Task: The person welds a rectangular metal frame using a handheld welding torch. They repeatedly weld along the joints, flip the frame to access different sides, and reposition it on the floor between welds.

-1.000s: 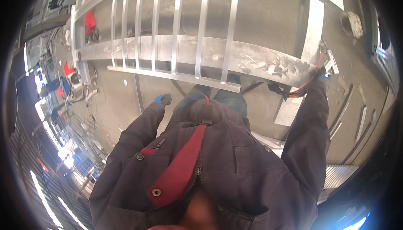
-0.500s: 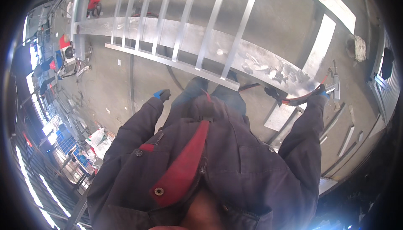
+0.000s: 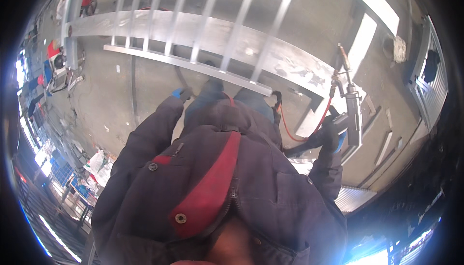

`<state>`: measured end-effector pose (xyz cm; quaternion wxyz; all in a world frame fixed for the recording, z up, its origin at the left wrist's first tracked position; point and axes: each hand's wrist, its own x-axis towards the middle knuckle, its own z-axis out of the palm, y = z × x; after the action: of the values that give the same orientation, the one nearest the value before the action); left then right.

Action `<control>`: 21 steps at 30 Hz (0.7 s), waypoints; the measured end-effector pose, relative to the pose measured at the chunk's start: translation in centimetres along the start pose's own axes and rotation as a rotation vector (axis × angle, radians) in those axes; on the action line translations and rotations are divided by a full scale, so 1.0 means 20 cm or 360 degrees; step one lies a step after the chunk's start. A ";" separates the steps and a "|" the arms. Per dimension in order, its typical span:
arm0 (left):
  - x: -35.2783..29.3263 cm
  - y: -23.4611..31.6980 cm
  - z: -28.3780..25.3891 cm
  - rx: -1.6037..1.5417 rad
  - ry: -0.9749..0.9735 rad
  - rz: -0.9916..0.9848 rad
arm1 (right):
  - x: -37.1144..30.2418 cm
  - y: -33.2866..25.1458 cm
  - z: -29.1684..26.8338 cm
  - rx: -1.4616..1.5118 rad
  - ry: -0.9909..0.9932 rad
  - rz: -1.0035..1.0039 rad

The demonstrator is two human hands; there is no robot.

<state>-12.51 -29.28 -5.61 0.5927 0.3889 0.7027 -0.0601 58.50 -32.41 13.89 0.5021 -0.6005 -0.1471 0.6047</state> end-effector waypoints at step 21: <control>-0.27 -0.27 -0.98 -0.0822 0.0127 0.0134 | -0.21 -0.17 2.91 -0.0923 -0.1026 0.0166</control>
<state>-31.24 -24.89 2.73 0.6461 0.2558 0.7007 0.1614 8.22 -9.49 32.67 0.2099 -0.5037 -0.4296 0.7195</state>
